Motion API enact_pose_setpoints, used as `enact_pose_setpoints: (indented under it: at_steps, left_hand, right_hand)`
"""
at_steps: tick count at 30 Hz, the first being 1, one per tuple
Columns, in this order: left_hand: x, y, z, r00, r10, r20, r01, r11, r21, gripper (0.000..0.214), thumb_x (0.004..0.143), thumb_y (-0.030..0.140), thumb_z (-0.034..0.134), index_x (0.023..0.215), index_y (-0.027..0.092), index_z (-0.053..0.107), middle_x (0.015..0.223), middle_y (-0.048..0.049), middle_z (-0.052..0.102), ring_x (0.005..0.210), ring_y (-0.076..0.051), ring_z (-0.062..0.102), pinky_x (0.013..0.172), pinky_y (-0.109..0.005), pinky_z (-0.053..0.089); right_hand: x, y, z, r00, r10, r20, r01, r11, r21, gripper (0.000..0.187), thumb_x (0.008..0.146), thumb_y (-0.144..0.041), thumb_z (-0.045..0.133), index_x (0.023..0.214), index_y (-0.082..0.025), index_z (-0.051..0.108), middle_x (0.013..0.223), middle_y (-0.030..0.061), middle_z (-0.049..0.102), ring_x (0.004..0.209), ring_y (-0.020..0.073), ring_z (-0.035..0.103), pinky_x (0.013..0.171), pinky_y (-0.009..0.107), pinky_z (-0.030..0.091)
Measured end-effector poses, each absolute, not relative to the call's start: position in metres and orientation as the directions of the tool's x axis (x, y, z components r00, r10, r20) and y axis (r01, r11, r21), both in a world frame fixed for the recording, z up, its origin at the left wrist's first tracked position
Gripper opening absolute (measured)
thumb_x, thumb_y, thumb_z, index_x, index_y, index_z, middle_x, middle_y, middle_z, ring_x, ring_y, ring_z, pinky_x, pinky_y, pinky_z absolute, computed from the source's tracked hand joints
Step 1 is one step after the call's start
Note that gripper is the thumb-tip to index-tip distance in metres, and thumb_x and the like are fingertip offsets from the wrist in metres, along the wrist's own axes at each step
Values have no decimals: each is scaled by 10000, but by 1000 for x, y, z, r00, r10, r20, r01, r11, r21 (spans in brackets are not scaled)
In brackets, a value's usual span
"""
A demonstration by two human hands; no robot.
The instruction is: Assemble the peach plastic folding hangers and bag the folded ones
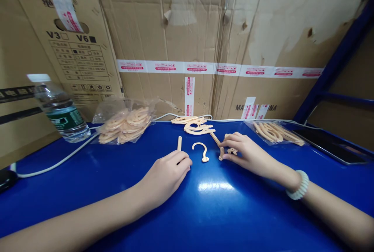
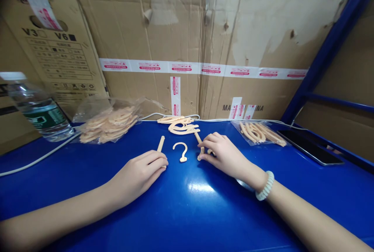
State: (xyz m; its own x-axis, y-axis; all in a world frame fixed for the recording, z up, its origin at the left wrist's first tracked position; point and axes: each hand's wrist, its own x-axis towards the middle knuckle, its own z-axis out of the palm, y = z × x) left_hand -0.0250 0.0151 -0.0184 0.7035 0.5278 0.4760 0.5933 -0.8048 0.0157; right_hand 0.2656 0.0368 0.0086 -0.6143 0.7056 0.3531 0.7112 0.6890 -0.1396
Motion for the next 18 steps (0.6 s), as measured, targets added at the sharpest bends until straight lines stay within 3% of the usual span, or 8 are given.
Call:
enact_pose_setpoints:
  at_steps: [5, 8, 13, 18]
  left_hand:
    - [-26, 16, -18, 700, 534, 475, 598, -802, 21, 179, 949, 116, 470, 961, 150, 646, 1005, -92, 678, 916, -230, 659, 821, -391, 573]
    - [-24, 11, -14, 724, 493, 484, 540, -840, 48, 193, 942, 156, 496, 1075, 147, 637, 1086, -111, 687, 1006, -247, 647, 899, -424, 548]
    - [-21, 2, -5, 826, 468, 316, 450, -883, 131, 551, 926, 319, 573, 1444, 224, 410, 1468, -109, 498, 1364, -303, 429, 1103, -544, 377]
    - [-23, 7, -4, 830, 511, 225, 492, -859, 141, 626, 935, 438, 543, 1498, 275, 323, 1527, -84, 420, 1410, -365, 350, 1092, -674, 292]
  right_hand:
    - [291, 41, 20, -579, 770, 266, 741, 634, -220, 361, 881, -297, 647, 1229, -207, 608, 1175, 101, 576, 1014, 249, 607, 901, 406, 495]
    - [296, 45, 19, -595, 784, 177, 744, 621, -249, 308, 871, -283, 648, 1169, -209, 637, 1130, 86, 580, 964, 237, 621, 867, 392, 504]
    - [294, 52, 14, -589, 793, 157, 743, 608, -279, 107, 861, -191, 610, 950, -171, 666, 979, 71, 603, 848, 197, 624, 789, 343, 512]
    - [298, 55, 13, -540, 817, 202, 780, 575, -244, 181, 857, -226, 603, 1016, -176, 673, 983, 81, 612, 853, 217, 636, 793, 362, 521]
